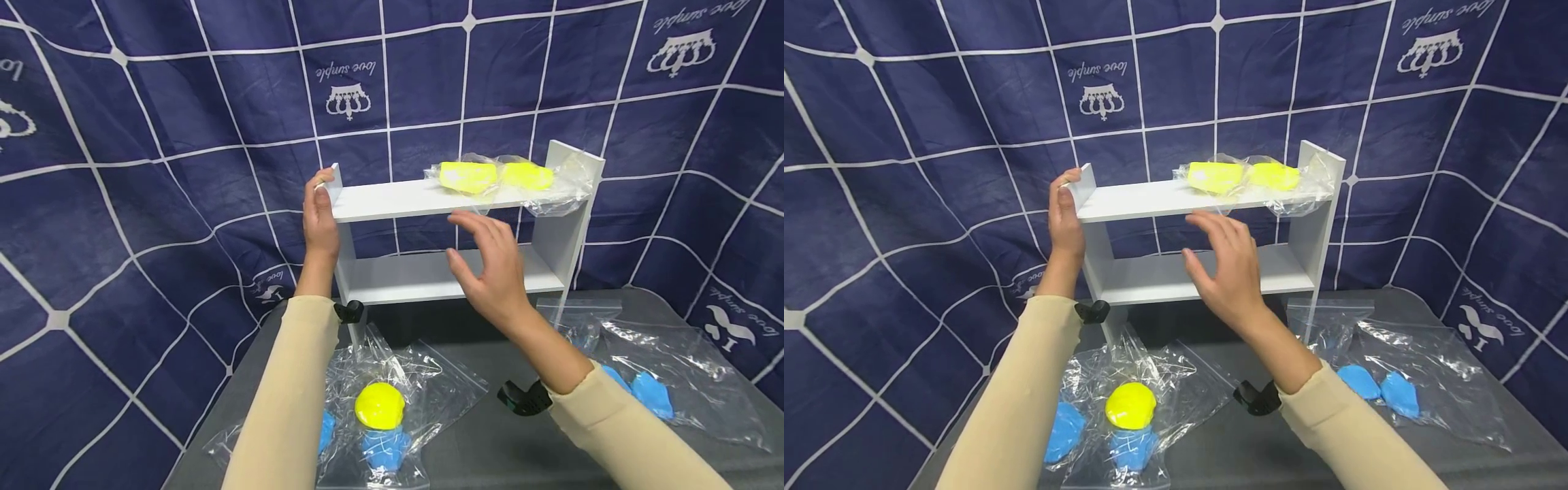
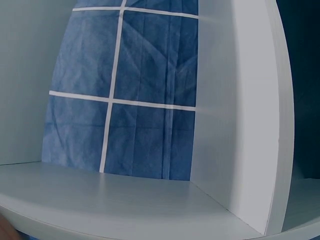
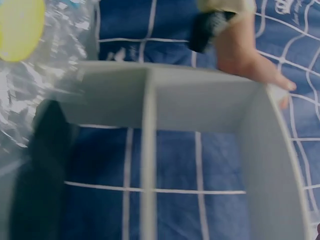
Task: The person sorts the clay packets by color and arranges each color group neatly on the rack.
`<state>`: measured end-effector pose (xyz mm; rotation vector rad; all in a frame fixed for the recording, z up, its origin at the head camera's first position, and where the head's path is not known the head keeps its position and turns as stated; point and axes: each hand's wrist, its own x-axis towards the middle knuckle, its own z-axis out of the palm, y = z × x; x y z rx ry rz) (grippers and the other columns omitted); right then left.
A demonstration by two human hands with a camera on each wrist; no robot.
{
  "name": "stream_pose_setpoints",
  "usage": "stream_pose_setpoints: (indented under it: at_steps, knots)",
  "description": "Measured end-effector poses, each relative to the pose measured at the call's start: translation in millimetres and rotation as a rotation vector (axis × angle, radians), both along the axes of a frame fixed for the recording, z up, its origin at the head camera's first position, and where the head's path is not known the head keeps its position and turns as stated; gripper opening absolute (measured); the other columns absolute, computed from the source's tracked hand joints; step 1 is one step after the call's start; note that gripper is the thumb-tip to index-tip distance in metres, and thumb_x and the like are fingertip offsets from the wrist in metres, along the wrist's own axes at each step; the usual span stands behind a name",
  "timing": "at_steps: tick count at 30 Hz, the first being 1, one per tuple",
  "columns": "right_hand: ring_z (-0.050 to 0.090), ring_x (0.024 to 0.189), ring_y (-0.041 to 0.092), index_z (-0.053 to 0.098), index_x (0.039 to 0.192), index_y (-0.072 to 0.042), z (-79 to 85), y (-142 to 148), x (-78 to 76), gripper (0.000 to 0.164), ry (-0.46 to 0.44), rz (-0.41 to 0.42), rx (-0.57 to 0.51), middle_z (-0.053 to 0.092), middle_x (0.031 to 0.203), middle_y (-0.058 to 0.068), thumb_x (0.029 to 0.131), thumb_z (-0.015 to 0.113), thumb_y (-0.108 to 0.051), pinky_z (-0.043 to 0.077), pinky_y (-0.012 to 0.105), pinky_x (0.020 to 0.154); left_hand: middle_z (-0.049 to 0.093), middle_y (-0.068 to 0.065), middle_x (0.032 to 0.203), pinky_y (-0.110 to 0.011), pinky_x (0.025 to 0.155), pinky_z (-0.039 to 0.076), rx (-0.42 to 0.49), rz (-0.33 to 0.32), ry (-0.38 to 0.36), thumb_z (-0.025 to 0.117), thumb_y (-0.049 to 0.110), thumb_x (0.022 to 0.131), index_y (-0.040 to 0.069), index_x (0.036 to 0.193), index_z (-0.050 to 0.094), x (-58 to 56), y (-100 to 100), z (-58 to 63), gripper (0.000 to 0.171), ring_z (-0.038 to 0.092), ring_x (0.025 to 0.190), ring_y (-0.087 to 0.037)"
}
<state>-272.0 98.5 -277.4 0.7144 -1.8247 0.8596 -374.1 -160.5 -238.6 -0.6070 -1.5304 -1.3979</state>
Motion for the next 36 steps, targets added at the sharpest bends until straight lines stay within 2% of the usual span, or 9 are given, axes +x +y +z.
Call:
stream_pose_setpoints:
  at_steps: [3, 9, 14, 19, 21, 25, 28, 32, 36]
  knots:
    - [0.052, 0.122, 0.032, 0.062, 0.130, -0.009, -22.2, -4, 6.0, 0.041, -0.030, 0.041, -0.009, 0.062, 0.137, 0.009, 0.091, 0.061, -0.020, 0.039, 0.045, 0.103, 0.057, -0.023, 0.137, -0.027, 0.121, 0.028, -0.002, 0.009, -0.004, 0.028, -0.001, 0.104, -0.011, 0.117, 0.053, -8.5, -3, -4.3, 0.030, 0.046, 0.140, -0.029]
    - [0.052, 0.121, 0.026, 0.063, 0.131, -0.013, -62.1, -13, 15.3, 0.042, -0.132, 0.127, -0.022, 0.061, 0.138, 0.007, 0.090, 0.065, -0.013, 0.040, 0.040, 0.101, 0.058, -0.018, 0.137, -0.027, 0.122, 0.027, -0.017, 0.009, -0.003, 0.030, 0.005, 0.105, -0.007, 0.116, 0.054, -7.9, -6, -6.9, 0.028, 0.046, 0.140, -0.021]
    - [0.054, 0.121, 0.023, 0.065, 0.129, -0.016, -97.2, -29, 20.9, 0.041, -0.180, 0.185, 0.023, 0.063, 0.136, 0.005, 0.089, 0.068, -0.010, 0.044, 0.038, 0.099, 0.058, -0.017, 0.139, -0.027, 0.122, 0.027, -0.028, 0.018, -0.007, 0.028, 0.006, 0.105, -0.006, 0.117, 0.053, -7.8, -9, -5.5, 0.030, 0.046, 0.141, -0.021]
    - [0.054, 0.119, 0.021, 0.064, 0.130, -0.016, -128.0, -43, 23.4, 0.043, -0.217, 0.214, 0.098, 0.062, 0.136, 0.006, 0.088, 0.070, -0.012, 0.048, 0.038, 0.094, 0.055, -0.021, 0.140, -0.026, 0.121, 0.027, -0.027, 0.017, -0.020, 0.024, 0.002, 0.104, -0.009, 0.118, 0.052, -5.6, -8, -2.8, 0.033, 0.044, 0.141, -0.029]
    - [0.053, 0.121, 0.019, 0.062, 0.132, -0.017, -138.3, -47, 24.3, 0.044, -0.269, 0.224, 0.122, 0.061, 0.138, 0.003, 0.089, 0.071, -0.015, 0.050, 0.038, 0.093, 0.054, -0.026, 0.139, -0.026, 0.120, 0.027, -0.024, 0.002, -0.016, 0.023, -0.001, 0.103, -0.013, 0.117, 0.050, 4.6, -4, 1.6, 0.032, 0.043, 0.140, -0.034]
    - [0.051, 0.126, 0.018, 0.058, 0.137, -0.019, -157.5, -53, 28.0, 0.051, -0.391, 0.245, 0.153, 0.057, 0.143, 0.000, 0.088, 0.074, -0.019, 0.052, 0.040, 0.094, 0.054, -0.025, 0.139, -0.027, 0.121, 0.027, -0.025, -0.021, -0.008, 0.025, 0.003, 0.105, -0.012, 0.117, 0.049, 2.6, -3, 0.5, 0.031, 0.044, 0.141, -0.027]
    - [0.050, 0.130, 0.018, 0.055, 0.140, -0.023, -170.0, -57, 30.3, 0.058, -0.494, 0.270, 0.184, 0.054, 0.147, -0.002, 0.087, 0.077, -0.024, 0.052, 0.044, 0.096, 0.055, -0.018, 0.140, -0.027, 0.121, 0.027, -0.037, -0.020, -0.010, 0.026, 0.008, 0.106, -0.007, 0.118, 0.050, -10.0, -6, -5.3, 0.031, 0.045, 0.141, -0.017]
    - [0.046, 0.137, 0.024, 0.050, 0.145, -0.023, -182.4, -60, 31.2, 0.067, -0.616, 0.304, 0.245, 0.048, 0.153, -0.001, 0.085, 0.078, -0.032, 0.049, 0.055, 0.101, 0.055, -0.017, 0.141, -0.027, 0.121, 0.027, -0.043, -0.013, -0.026, 0.025, 0.006, 0.106, -0.007, 0.118, 0.051, -9.1, -5, -4.7, 0.031, 0.044, 0.141, -0.018]
    - [0.039, 0.144, 0.036, 0.045, 0.150, -0.020, -192.1, -64, 30.3, 0.077, -0.705, 0.356, 0.295, 0.043, 0.158, 0.003, 0.084, 0.079, -0.038, 0.037, 0.067, 0.109, 0.055, -0.019, 0.140, -0.028, 0.121, 0.027, -0.029, -0.018, -0.020, 0.025, 0.004, 0.105, -0.008, 0.118, 0.050, -8.0, -5, -3.7, 0.031, 0.045, 0.141, -0.023]
